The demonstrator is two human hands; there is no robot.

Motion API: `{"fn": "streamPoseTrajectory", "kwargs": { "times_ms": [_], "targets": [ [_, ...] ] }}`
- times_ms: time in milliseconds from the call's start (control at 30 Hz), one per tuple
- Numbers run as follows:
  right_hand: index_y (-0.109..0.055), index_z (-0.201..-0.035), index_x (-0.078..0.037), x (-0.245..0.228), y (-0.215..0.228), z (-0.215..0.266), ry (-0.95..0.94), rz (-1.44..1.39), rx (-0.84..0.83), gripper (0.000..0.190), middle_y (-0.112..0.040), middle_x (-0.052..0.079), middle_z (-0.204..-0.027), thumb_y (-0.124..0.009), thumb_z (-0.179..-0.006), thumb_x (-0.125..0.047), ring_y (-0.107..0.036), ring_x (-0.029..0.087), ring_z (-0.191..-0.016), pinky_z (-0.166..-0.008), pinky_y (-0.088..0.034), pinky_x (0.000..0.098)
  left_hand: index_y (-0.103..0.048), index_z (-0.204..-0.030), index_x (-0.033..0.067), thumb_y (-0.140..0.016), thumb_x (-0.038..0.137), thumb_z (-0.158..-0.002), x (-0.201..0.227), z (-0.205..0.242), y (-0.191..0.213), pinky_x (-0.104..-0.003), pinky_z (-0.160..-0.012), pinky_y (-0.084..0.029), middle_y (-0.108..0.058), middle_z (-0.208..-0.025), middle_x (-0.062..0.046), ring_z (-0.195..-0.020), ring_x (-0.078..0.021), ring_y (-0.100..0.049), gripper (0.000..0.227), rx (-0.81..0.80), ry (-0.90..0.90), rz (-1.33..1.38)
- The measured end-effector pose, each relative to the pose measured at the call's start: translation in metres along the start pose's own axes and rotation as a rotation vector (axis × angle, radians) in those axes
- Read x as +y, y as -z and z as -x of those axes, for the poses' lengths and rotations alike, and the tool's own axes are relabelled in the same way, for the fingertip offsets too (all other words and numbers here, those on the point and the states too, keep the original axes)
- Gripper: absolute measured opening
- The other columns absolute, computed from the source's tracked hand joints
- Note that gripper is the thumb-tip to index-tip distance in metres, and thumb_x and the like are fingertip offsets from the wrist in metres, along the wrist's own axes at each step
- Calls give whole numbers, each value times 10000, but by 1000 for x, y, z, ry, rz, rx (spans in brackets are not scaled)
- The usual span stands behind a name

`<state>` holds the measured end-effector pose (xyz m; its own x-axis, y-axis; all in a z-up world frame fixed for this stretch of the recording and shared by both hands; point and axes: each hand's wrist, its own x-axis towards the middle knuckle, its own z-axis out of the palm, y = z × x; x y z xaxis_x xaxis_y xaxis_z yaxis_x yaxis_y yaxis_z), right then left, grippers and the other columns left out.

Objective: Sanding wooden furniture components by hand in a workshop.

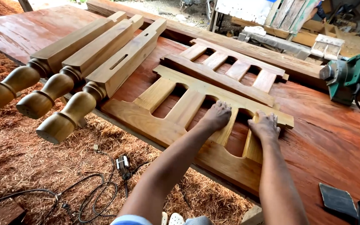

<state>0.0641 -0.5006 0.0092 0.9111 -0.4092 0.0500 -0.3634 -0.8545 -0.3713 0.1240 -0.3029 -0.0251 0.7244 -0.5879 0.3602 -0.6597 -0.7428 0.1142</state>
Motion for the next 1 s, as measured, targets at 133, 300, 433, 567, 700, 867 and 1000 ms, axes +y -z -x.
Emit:
{"fn": "streamPoseTrajectory", "kwargs": {
  "times_ms": [133,300,433,567,700,867,1000],
  "targets": [
    [-443,-1542,-326,-2,-1,3,-29,-34,-17,717,-275,172,-1655,-715,-889,-442,-212,333,-1549,-1211,-226,623,-568,-1262,-106,-443,81,-966,17,60,32,-510,-1164,-370,-557,-1367,-358,-1322,-494,-498,371,13,-106,40],
    [-443,-1553,-325,-12,13,20,-23,-11,-33,700,-294,154,-1674,-677,-903,-434,-212,313,-1580,-1244,-245,584,-565,-1264,-127,-444,108,-971,41,151,71,-494,-1195,-352,-569,-1371,-348,-1336,-461,-517,394,-17,-137,120],
    [-414,-1566,-325,-6,6,16,-2,11,-20,688,-257,160,-1681,-629,-925,-450,-169,307,-1587,-1246,-227,575,-580,-1252,-141,-474,125,-954,45,170,64,-509,-1150,-355,-581,-1331,-360,-1292,-479,-523,413,208,-225,83],
    [-408,-1567,-326,-4,3,11,-3,15,-17,684,-225,167,-1692,-621,-933,-472,-148,316,-1585,-1247,-212,574,-597,-1221,-127,-471,107,-959,43,137,70,-496,-1128,-414,-613,-1301,-333,-1256,-445,-568,373,117,-207,39],
    [-376,-1583,-337,3,-3,4,-12,-1,-26,702,-168,163,-1710,-606,-941,-506,-101,306,-1596,-1264,-165,570,-648,-1136,-71,-455,73,-972,22,62,41,-466,-1069,-494,-672,-1221,-282,-1179,-386,-638,291,-79,-160,38],
    [-369,-1587,-320,3,-2,-1,-15,-8,-12,695,-140,182,-1710,-586,-960,-528,-81,319,-1598,-1260,-157,584,-700,-1081,-16,-499,94,-949,-8,-30,-9,-456,-1039,-520,-714,-1168,-255,-1135,-356,-682,265,-101,-188,-51],
    [-478,-1529,-296,-3,3,3,-36,-51,-15,568,-237,174,-1700,-569,-989,-448,-175,333,-1592,-1251,-222,620,-677,-1120,-21,-513,99,-921,-9,-41,-21,-470,-1039,-485,-692,-1178,-254,-1137,-358,-652,284,-17,-155,-36]
  ]
}}
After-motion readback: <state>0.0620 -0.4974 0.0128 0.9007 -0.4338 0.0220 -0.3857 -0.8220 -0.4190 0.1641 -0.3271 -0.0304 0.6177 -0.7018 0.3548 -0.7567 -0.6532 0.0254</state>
